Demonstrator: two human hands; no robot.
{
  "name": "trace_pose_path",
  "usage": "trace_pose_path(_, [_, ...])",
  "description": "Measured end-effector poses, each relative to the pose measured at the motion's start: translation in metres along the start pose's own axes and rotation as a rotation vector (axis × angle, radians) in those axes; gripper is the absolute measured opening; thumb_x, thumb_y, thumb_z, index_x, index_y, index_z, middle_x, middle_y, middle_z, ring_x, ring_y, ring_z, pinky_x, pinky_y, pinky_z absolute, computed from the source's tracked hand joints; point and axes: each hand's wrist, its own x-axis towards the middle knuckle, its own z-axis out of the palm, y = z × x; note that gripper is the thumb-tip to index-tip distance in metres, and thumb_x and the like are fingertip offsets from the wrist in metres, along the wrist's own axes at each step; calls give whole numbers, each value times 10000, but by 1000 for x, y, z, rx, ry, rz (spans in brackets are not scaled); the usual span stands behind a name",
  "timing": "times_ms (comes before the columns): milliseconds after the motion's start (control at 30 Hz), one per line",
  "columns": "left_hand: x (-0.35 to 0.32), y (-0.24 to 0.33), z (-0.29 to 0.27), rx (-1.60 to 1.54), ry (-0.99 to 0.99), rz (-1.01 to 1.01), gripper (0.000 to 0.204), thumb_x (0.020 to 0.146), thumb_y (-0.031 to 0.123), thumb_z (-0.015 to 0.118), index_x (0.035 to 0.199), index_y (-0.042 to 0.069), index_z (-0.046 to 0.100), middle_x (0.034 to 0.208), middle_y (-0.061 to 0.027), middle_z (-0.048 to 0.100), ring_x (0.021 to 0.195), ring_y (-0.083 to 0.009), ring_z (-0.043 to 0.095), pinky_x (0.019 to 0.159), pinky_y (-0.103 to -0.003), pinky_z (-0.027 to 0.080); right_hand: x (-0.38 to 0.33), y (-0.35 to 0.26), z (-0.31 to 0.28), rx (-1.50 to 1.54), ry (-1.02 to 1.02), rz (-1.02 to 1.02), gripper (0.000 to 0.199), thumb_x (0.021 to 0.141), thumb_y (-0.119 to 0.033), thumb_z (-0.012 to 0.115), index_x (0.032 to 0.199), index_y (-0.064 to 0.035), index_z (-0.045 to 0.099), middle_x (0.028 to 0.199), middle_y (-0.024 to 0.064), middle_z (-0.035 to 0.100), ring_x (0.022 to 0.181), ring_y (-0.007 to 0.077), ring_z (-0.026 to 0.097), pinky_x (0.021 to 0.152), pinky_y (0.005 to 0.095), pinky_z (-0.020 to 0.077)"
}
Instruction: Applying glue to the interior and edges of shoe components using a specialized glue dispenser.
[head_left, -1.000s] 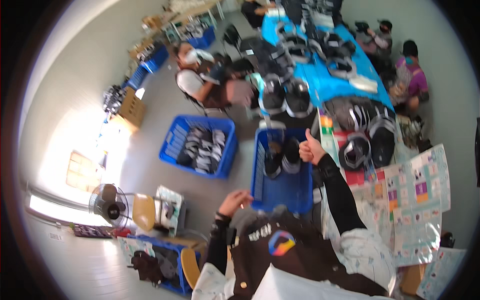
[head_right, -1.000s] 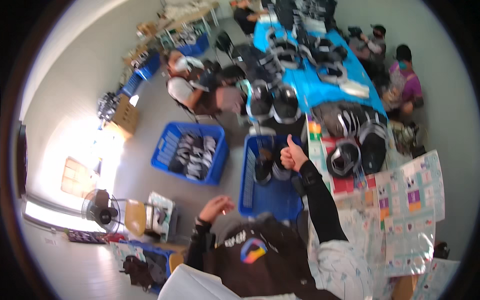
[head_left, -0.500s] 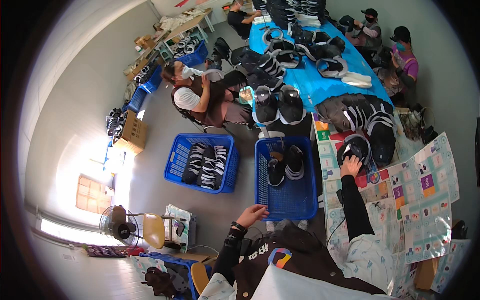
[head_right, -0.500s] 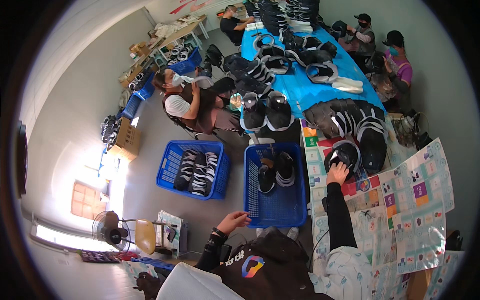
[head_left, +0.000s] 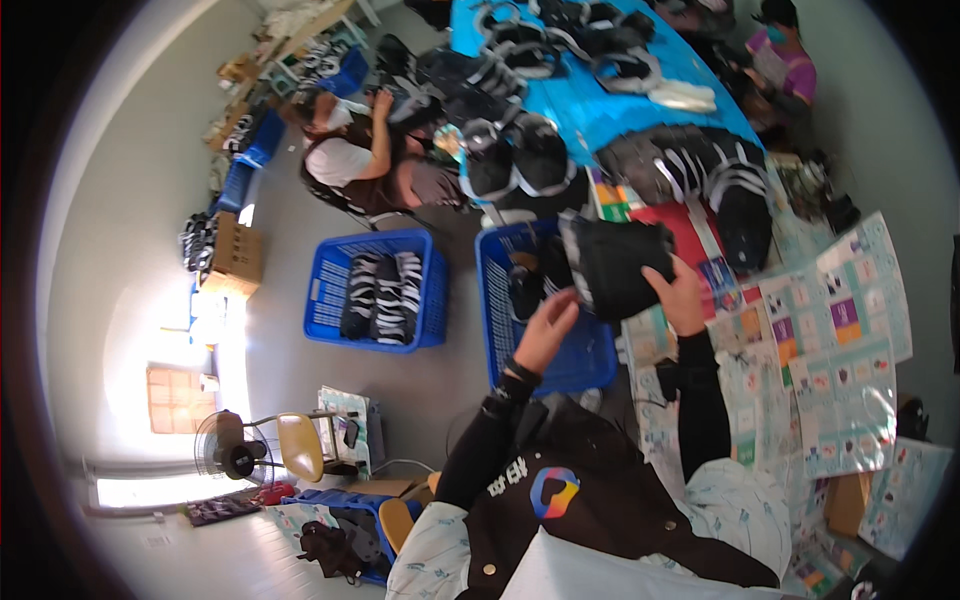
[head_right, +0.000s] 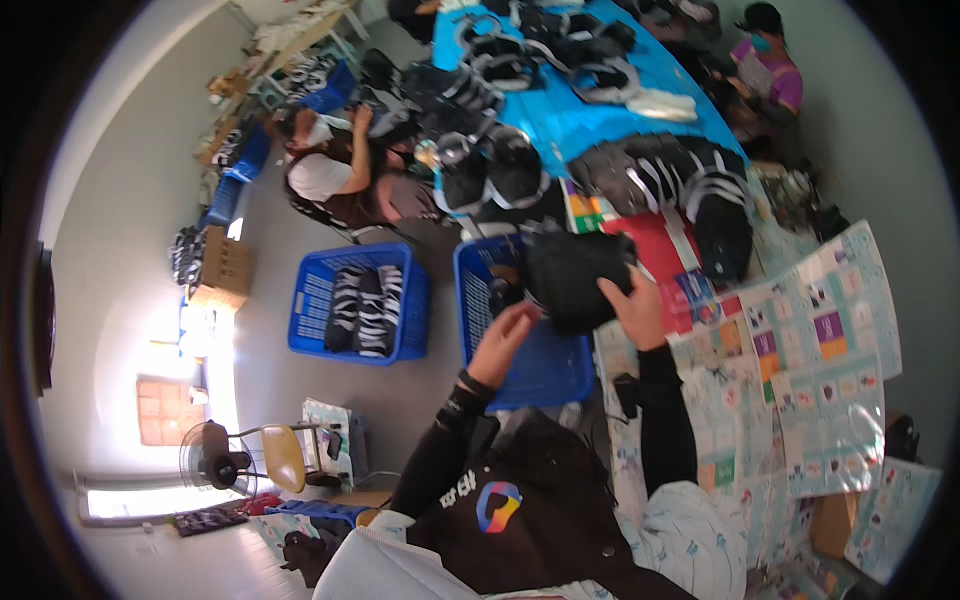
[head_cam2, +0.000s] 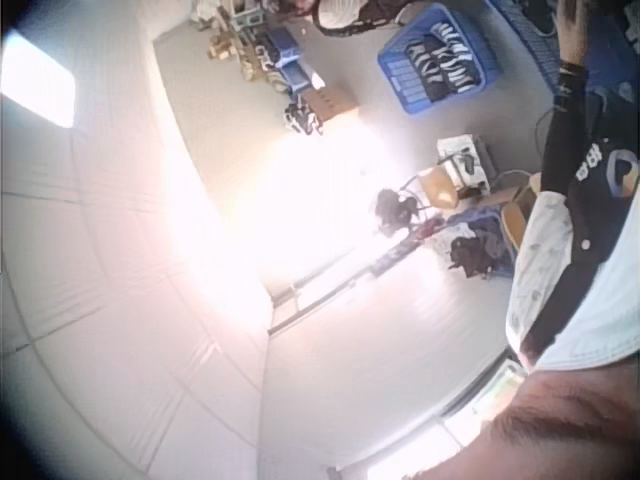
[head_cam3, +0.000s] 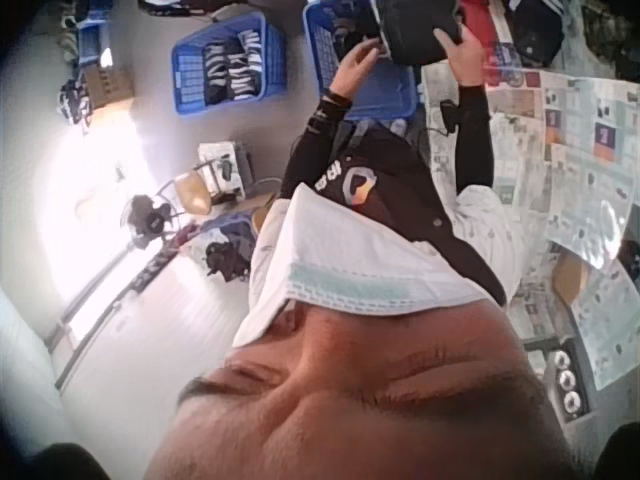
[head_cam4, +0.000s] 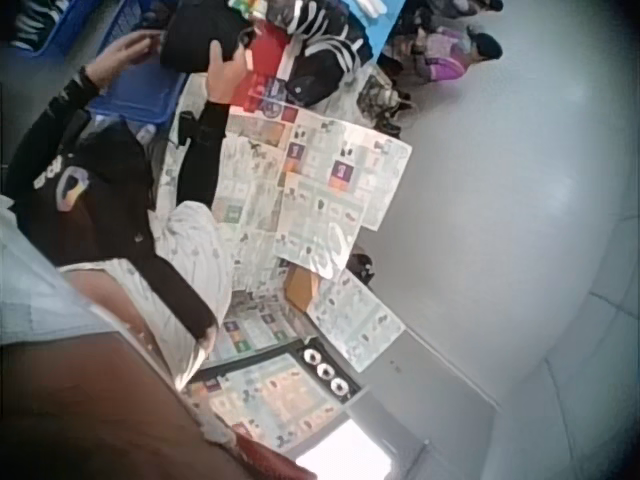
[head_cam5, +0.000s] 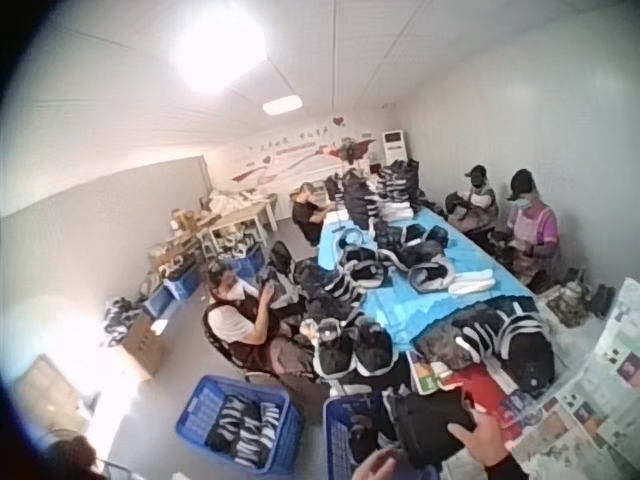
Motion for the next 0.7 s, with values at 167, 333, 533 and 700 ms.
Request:
trace_pose_path(167, [1,73,28,-168,116,68,299,1012,193,659,1218,-25,649,1157,-58,716,997,-118,659,896,-265,515,-11,-39,27,387,-199,49,379,955,-152,707,1252,68,623,1144,94,711,1065,128,630,943,285,497])
trace_pose_path(333, [6,25,37,-322,186,48,325,1041,185,614,1288,-26,617,1225,-64,688,1086,-109,623,968,-258,474,-21,-10,26,266,-25,138,263,931,-116,730,1134,44,680,995,34,703,873,85,621,754,238,493])
trace_pose_path(533, [8,9,43,-223,142,44,317,1060,189,577,1290,-24,613,1216,-53,685,1067,-100,616,954,-257,464,-51,-11,21,234,204,79,188,890,-83,754,1025,39,707,908,36,686,787,101,619,693,248,485])
trace_pose_path(700, [-13,13,46,146,54,48,309,1071,152,525,1305,-37,597,1255,-95,678,1127,-153,608,1007,-304,448,-90,-25,9,187,365,173,195,824,-34,781,984,48,705,897,98,690,760,153,652,678,268,500])
